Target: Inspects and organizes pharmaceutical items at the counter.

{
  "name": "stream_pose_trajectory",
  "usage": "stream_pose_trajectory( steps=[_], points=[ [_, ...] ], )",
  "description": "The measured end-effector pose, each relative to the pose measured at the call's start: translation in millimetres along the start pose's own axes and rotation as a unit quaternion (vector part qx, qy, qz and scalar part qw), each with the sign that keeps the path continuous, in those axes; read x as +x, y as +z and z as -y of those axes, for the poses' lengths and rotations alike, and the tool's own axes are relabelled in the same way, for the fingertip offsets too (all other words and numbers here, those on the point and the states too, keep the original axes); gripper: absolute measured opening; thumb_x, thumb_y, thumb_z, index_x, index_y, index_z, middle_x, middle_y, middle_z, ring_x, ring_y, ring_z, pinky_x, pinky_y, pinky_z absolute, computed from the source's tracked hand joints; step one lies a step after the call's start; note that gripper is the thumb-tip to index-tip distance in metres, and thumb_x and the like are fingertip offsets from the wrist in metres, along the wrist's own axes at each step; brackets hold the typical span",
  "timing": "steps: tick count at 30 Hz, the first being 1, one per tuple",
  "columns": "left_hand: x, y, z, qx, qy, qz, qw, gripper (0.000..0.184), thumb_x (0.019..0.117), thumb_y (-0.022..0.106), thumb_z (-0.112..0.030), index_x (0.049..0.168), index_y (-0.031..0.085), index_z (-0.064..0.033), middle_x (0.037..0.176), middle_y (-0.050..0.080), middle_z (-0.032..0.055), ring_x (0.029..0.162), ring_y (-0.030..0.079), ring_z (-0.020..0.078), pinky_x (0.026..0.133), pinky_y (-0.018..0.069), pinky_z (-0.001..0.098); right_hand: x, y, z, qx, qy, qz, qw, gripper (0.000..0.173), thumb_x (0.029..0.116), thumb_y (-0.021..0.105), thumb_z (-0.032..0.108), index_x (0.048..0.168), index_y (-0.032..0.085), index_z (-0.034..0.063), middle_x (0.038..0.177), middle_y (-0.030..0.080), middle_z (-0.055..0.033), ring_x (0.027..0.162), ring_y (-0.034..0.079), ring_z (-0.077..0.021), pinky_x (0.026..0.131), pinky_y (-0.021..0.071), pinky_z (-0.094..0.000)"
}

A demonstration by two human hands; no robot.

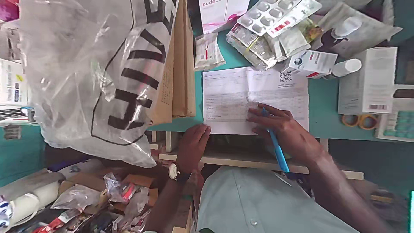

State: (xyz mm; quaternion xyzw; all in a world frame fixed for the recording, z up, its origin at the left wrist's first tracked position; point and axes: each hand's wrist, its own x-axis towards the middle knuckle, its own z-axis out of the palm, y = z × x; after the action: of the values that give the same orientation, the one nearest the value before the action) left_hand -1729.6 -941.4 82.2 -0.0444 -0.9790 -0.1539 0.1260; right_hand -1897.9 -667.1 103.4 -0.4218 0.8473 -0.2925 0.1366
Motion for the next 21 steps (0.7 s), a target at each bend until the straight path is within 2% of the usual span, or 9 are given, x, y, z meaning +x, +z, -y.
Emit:
stream_pose_trajectory(
  steps=[2, 4, 10, 12, 14, 16, 18, 21],
  points=[
    [3.5, -2.5, 1.9, -0.006, 0.013, 0.004, 1.0, 0.028, 0.0948, 0.06, 0.001, 0.118, 0.074, -0.0041, 0.117, 0.073, 0.0134, 0.112, 0.069, 0.03, 0.098, 0.0555, 0.0435, 0.0, -0.8, 0.0, 0.003, -0.002, 0.001, 1.0, 0.031, 0.0992, 0.061, 0.035, 0.122, 0.075, 0.0182, 0.143, 0.063, -0.0043, 0.143, 0.047, -0.0336, 0.11, 0.0398, -0.0617],
    [6.3, -3.2, 3.5, -0.018, 0.023, 0.003, 1.0, 0.029, 0.0917, 0.059, 0.005, 0.115, 0.075, -0.0029, 0.112, 0.074, 0.0132, 0.107, 0.07, 0.0303, 0.095, 0.0562, 0.0428, -0.5, -1.6, -0.6, 0.005, -0.004, 0.003, 1.0, 0.031, 0.0983, 0.062, 0.034, 0.121, 0.076, 0.0179, 0.142, 0.063, -0.0051, 0.142, 0.048, -0.0349, 0.109, 0.0403, -0.0625],
    [10.3, -1.1, 0.8, -0.076, 0.016, -0.063, 0.995, 0.02, 0.0927, 0.06, 0.001, 0.1, 0.078, -0.0048, 0.098, 0.076, 0.0103, 0.097, 0.071, 0.0264, 0.09, 0.0575, 0.0382, 0.1, 1.3, 14.9, -0.012, -0.005, -0.008, 1.0, 0.038, 0.0974, 0.063, 0.047, 0.121, 0.076, 0.02, 0.139, 0.065, -0.009, 0.139, 0.05, -0.0377, 0.108, 0.0419, -0.0618],
    [11.7, -2.0, -2.1, -0.103, -0.007, -0.08, 0.991, 0.016, 0.093, 0.064, -0.002, 0.096, 0.079, -0.006, 0.096, 0.076, 0.0094, 0.096, 0.071, 0.0245, 0.09, 0.0576, 0.0368, 4.9, 10.3, 29.5, -0.013, -0.024, -0.017, 0.999, 0.041, 0.0944, 0.066, 0.051, 0.121, 0.075, 0.0215, 0.136, 0.067, -0.0072, 0.138, 0.053, -0.0329, 0.11, 0.0434, -0.0564],
    [12.5, -3.0, -4.3, -0.13, -0.032, -0.093, 0.987, 0.013, 0.0934, 0.067, -0.006, 0.093, 0.08, -0.0072, 0.095, 0.076, 0.0084, 0.095, 0.071, 0.0224, 0.089, 0.0571, 0.0348, 10.4, 22.6, 39.6, -0.032, -0.046, -0.016, 0.998, 0.038, 0.0966, 0.063, 0.05, 0.121, 0.075, 0.0228, 0.134, 0.068, -0.0057, 0.135, 0.056, -0.03, 0.107, 0.046, -0.0525],
    [12.6, -4.3, -4.6, -0.148, -0.047, -0.107, 0.982, 0.012, 0.0933, 0.068, -0.008, 0.092, 0.08, -0.0068, 0.095, 0.075, 0.0087, 0.095, 0.07, 0.0208, 0.09, 0.0567, 0.0324, 14.8, 33.8, 42.6, -0.045, -0.052, -0.02, 0.997, 0.029, 0.1028, 0.057, 0.041, 0.116, 0.075, 0.0229, 0.131, 0.07, -0.0045, 0.132, 0.059, -0.0283, 0.105, 0.0478, -0.0508],
    [14.4, -1.5, -8.7, -0.16, -0.067, -0.123, 0.977, 0.012, 0.0939, 0.069, -0.011, 0.098, 0.079, -0.0051, 0.102, 0.075, 0.0126, 0.1, 0.07, 0.0221, 0.092, 0.0566, 0.033, 15.6, 35.4, 42.6, -0.032, -0.038, -0.03, 0.998, 0.026, 0.1047, 0.054, 0.033, 0.109, 0.076, 0.0208, 0.127, 0.072, -0.0043, 0.128, 0.062, -0.0268, 0.103, 0.0486, -0.051],
    [12.1, 1.6, -13.1, -0.164, -0.086, -0.098, 0.978, 0.03, 0.0947, 0.068, -0.016, 0.123, 0.073, -0.0069, 0.129, 0.066, 0.0201, 0.122, 0.063, 0.0289, 0.105, 0.051, 0.039, 15.0, 33.6, 45.7, -0.01, -0.022, -0.052, 0.998, 0.025, 0.1039, 0.055, 0.027, 0.106, 0.076, 0.0141, 0.124, 0.074, -0.0058, 0.124, 0.065, -0.0262, 0.102, 0.0504, -0.0503]
  ],
)
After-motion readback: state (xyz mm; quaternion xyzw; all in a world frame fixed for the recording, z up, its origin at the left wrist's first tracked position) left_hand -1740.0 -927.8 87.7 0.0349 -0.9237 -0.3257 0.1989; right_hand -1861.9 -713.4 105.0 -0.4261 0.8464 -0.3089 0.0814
